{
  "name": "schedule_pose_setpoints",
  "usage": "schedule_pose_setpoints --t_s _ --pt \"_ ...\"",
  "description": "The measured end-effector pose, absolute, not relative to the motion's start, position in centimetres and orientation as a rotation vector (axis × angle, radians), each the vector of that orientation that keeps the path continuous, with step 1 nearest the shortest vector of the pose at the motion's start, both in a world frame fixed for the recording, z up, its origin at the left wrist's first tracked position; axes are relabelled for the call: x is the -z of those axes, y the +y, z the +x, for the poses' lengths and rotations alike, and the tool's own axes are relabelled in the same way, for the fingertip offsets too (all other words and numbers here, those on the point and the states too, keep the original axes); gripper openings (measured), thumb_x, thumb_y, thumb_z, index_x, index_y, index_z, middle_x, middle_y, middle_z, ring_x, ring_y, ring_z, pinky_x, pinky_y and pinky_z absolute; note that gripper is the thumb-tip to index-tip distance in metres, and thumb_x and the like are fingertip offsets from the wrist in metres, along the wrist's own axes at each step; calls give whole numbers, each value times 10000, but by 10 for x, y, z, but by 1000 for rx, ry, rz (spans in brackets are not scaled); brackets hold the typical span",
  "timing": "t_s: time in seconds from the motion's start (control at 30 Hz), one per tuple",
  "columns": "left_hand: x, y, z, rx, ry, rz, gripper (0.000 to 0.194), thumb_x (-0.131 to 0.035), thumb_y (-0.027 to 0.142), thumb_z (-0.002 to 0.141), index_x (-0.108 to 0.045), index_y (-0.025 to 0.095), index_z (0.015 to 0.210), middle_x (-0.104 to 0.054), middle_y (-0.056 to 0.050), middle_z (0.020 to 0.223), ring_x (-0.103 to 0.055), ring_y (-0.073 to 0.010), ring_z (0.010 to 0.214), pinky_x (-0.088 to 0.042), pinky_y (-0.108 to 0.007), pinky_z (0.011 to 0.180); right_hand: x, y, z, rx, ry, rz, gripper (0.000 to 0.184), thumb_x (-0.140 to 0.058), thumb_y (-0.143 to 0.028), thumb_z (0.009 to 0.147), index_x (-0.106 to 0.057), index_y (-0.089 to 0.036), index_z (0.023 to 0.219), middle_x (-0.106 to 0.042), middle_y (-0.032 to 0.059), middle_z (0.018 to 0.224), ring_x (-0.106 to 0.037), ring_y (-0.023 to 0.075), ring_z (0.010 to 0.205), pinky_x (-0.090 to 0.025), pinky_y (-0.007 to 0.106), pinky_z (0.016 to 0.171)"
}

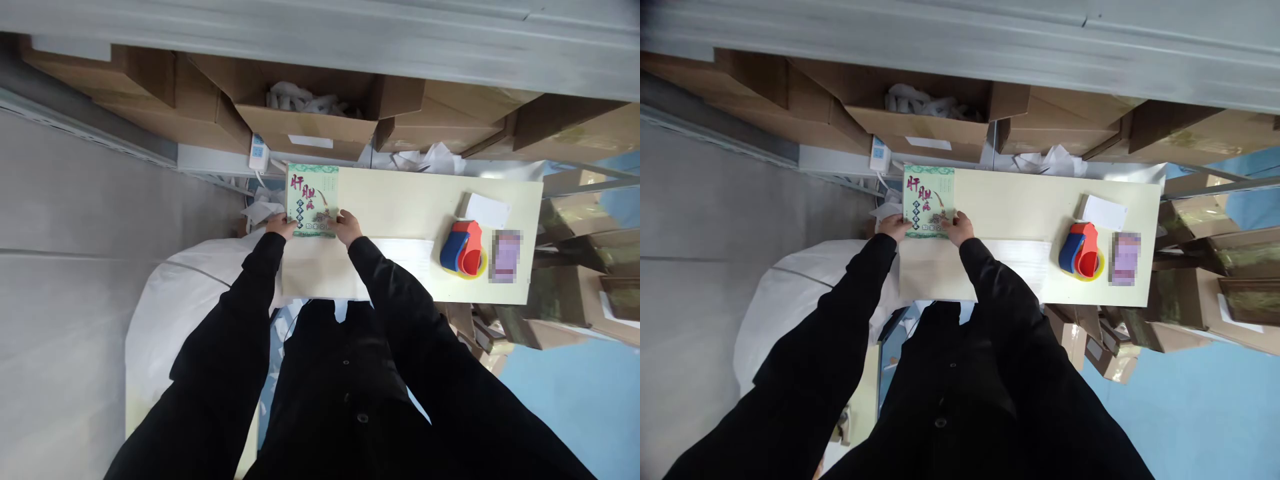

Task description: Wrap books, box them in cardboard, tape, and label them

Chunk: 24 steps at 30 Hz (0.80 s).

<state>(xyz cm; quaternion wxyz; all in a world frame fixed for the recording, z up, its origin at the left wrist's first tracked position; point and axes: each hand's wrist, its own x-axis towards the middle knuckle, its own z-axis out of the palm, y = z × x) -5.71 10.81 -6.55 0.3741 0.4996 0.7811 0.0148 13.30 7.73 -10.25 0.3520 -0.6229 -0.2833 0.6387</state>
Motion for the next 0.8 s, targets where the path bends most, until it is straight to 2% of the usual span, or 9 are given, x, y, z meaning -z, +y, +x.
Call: schedule_pose_setpoints --t_s 0.07,0.17,0.27,0.4,0.5,0.57,0.7,0.8 --pt "70 109 -61 -137 1932 1225 234 -618 172 642 -672 144 868 -683 -48 778 -644 -222 826 -494 -301 783 100 81 134 -1689 -666 -1645 356 -709 -242 651 -598 -128 970 -679 101 927 -643 222 879 -496 443 854" --pt "73 113 -64 -297 1878 1227 362 -595 82 586 -672 121 938 -670 -37 748 -632 -192 742 -507 -301 750 93 89 139 -1692 -687 -1608 296 -684 -183 626 -607 -129 906 -680 75 892 -633 204 862 -497 415 846" --pt "72 121 -66 -382 1834 1248 477 -570 48 585 -645 105 1053 -662 -38 804 -619 -159 717 -517 -301 770 86 98 144 -1639 -725 -1532 406 -653 -159 614 -575 -132 1012 -666 82 984 -618 198 901 -491 415 852" --pt "66 125 -67 -556 1749 1224 543 -562 63 616 -591 105 1156 -656 -58 941 -626 -145 821 -514 -303 835 70 105 148 -1655 -728 -1392 512 -598 -171 656 -500 -183 1159 -589 91 1184 -605 185 922 -518 410 798" --pt "57 118 -66 -719 1687 1142 569 -583 115 630 -548 129 1198 -631 -80 1097 -627 -151 902 -522 -305 829 52 103 154 -1683 -768 -1323 536 -585 -195 689 -474 -214 1213 -572 72 1193 -594 180 922 -527 401 775" --pt "45 108 -63 -778 1639 1079 556 -612 185 645 -538 144 1195 -622 -90 1134 -633 -157 894 -537 -298 765 40 95 162 -1667 -793 -1328 542 -592 -211 694 -482 -215 1225 -564 68 1177 -588 180 921 -529 398 770" --pt "18 85 -48 -763 1632 991 593 -676 349 643 -525 151 1181 -655 -65 948 -628 -134 687 -516 -246 570 22 56 186 -1617 -796 -1379 557 -629 -242 659 -520 -208 1205 -551 69 1161 -586 179 889 -538 364 722" --pt "3 59 -23 -623 1642 1070 616 -696 389 635 -521 162 1181 -634 -15 788 -594 -121 585 -494 -237 522 16 10 209 -1581 -806 -1379 543 -644 -293 657 -534 -213 1183 -573 69 1143 -592 178 876 -539 347 710"
